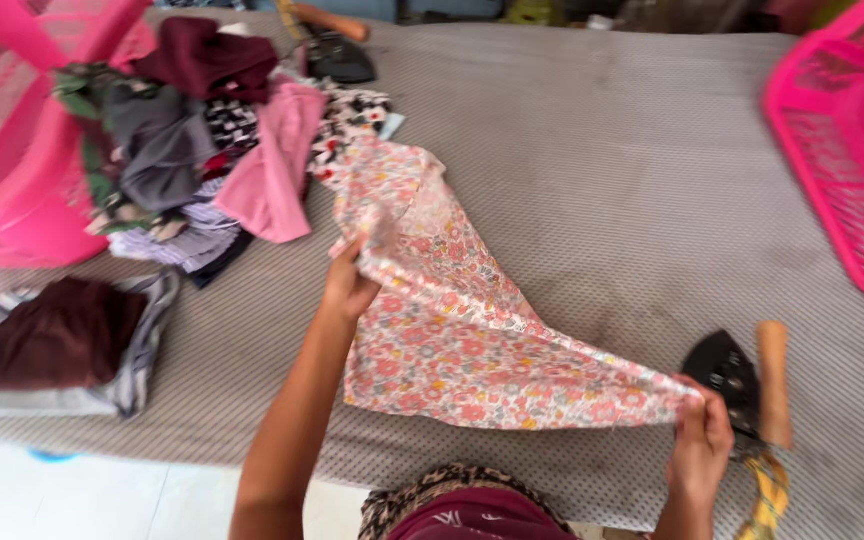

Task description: The person irons a brown short and then a floral-patterned top on a bed used as an ironing surface. They smooth each garment with their hands, move the iron back and forth, and flip the top to iron the other side. The ironed items are placed aside on the bed.

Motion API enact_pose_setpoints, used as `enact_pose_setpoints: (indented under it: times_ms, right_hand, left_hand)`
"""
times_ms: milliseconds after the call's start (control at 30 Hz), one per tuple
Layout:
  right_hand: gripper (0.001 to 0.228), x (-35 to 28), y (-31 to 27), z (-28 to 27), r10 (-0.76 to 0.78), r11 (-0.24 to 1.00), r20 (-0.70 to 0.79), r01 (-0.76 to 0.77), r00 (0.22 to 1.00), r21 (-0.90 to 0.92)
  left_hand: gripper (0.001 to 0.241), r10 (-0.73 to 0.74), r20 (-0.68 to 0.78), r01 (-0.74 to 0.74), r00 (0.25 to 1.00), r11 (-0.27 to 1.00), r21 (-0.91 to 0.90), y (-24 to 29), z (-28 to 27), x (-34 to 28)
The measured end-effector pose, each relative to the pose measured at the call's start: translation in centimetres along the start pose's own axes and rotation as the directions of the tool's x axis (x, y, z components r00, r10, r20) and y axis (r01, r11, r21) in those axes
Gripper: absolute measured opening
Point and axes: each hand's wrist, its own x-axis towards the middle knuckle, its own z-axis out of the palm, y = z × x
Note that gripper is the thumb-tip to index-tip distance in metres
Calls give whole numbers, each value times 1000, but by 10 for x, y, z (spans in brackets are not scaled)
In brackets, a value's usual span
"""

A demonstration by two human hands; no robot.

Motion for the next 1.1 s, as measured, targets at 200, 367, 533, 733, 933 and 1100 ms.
enact_pose_setpoints:
  times_ms: [200, 367, 533, 733, 933, 1100]
  right_hand:
    - [15, 3, 42, 120, -216, 743, 442, 440, 870, -504]
    - [16, -50, 60, 172, -162, 563, 691, 641, 705, -522]
    - [23, -10, 40, 113, 501, 865, 717, -254, 485, -432]
    - [26, 59, -68, -59, 108, 985, 472, -160, 875, 70]
    - [46, 162, -93, 23, 236, 857, 533, 84, 812, -508]
    - [37, 274, -108, 132, 88, 676, 455, 282, 886, -681]
  left_hand:
    - [46, 181, -331, -198, 926, 980, -19, 28, -76, -137]
    - [46, 81, -464, -165, 882, 976, -144, -8, -126, -183]
    - [42, 146, -438, -243, 887, 954, -173, 6, -78, -212]
    - [42, 187, -201, -220, 961, 964, -152, 24, 52, -279]
    - [38, 71, -58, -77, 996, 992, -102, 28, 87, -151]
    - [37, -3, 387, 1, 922, 1000, 4, 69, 138, 73]
